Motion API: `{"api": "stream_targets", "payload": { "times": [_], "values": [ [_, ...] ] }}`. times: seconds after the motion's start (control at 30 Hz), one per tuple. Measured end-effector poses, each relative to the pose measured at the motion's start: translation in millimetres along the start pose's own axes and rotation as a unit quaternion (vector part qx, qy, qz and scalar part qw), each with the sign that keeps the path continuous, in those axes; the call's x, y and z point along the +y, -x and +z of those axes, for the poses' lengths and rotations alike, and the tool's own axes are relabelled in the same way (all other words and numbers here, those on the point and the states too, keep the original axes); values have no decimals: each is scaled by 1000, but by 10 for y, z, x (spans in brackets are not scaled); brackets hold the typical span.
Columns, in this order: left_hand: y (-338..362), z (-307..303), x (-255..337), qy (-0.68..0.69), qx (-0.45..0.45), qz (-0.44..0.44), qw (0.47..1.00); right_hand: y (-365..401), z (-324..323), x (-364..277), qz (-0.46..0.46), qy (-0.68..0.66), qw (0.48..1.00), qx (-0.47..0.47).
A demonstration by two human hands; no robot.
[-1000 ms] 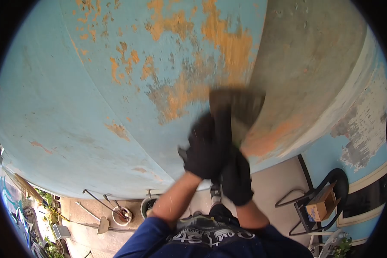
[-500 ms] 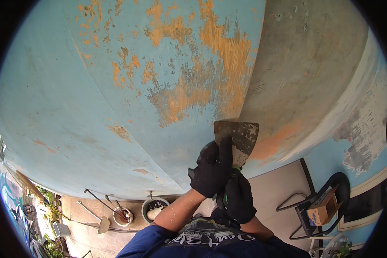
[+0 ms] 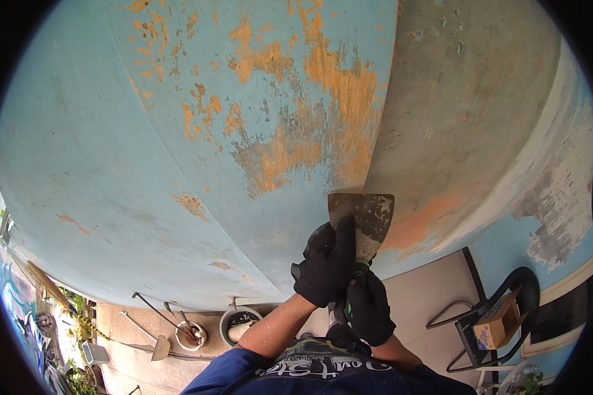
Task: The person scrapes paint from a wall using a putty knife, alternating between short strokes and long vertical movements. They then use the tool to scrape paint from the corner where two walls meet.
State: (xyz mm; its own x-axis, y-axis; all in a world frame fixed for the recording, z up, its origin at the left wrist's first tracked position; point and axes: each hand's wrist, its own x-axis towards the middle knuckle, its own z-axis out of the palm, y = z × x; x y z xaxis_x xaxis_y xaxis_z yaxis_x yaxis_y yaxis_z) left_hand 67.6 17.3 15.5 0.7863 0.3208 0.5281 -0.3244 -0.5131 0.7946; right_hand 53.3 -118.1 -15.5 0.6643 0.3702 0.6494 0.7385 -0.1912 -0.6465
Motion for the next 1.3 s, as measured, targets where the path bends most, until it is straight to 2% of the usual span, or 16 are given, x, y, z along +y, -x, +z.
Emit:
{"api": "stream_targets", "payload": {
  "times": [0.07, 0.17, 0.23, 0.43, 0.5, 0.57, 0.7, 0.8, 0.9, 0.97, 1.0, 1.03, 1.07, 1.17, 1.23, 1.3],
  "values": [
    [10, 11, -25, -104, 11, 120, 987, -76, -98, -146, 149, -142, 975, -85],
    [-178, 1, 8, 57, -4, -87, 995, -192, -16, -52, 267, -299, 912, -92],
    [-377, -86, -57, -230, 94, 258, 933, -471, 55, -59, 208, -228, 949, -69],
    [-402, -265, 240, -227, 90, 302, 922, -479, -191, -311, 155, -168, 968, -105],
    [-142, -126, 80, -59, 49, 68, 995, -165, -126, -215, 254, -236, 931, -112],
    [-49, -55, 59, 98, 14, -119, 988, 160, 37, 137, -148, 146, 978, -28],
    [2, 1, -95, 53, -10, -58, 997, 104, 31, 25, -142, 165, 976, 4],
    [-85, -23, -106, 19, 3, -17, 1000, 9, 85, 9, -110, 121, 986, -25],
    [-468, -170, 129, -127, 82, 138, 979, -453, 110, -33, 219, -248, 942, -54],
    [-576, -283, 413, -281, 145, 291, 903, -761, 50, -25, -280, 190, 928, 157],
    [-598, -337, 552, -256, 112, 308, 909, -748, -3, -156, -282, 188, 928, 157],
    [-619, -365, 624, -231, 79, 324, 914, -687, -94, -358, -34, -133, 989, 63],
    [-524, -337, 571, -231, 80, 323, 914, -572, -150, -477, 222, -429, 875, -45],
    [-74, -127, 160, -214, 41, 249, 944, -108, -82, -275, 200, -280, 937, -52],
    [70, -26, -41, 10, 0, -20, 1000, 83, 4, -82, 195, -202, 957, -66],
    [72, -4, -97, -21, 26, 40, 999, 180, 69, 127, -112, 93, 986, -75]
  ]
}}
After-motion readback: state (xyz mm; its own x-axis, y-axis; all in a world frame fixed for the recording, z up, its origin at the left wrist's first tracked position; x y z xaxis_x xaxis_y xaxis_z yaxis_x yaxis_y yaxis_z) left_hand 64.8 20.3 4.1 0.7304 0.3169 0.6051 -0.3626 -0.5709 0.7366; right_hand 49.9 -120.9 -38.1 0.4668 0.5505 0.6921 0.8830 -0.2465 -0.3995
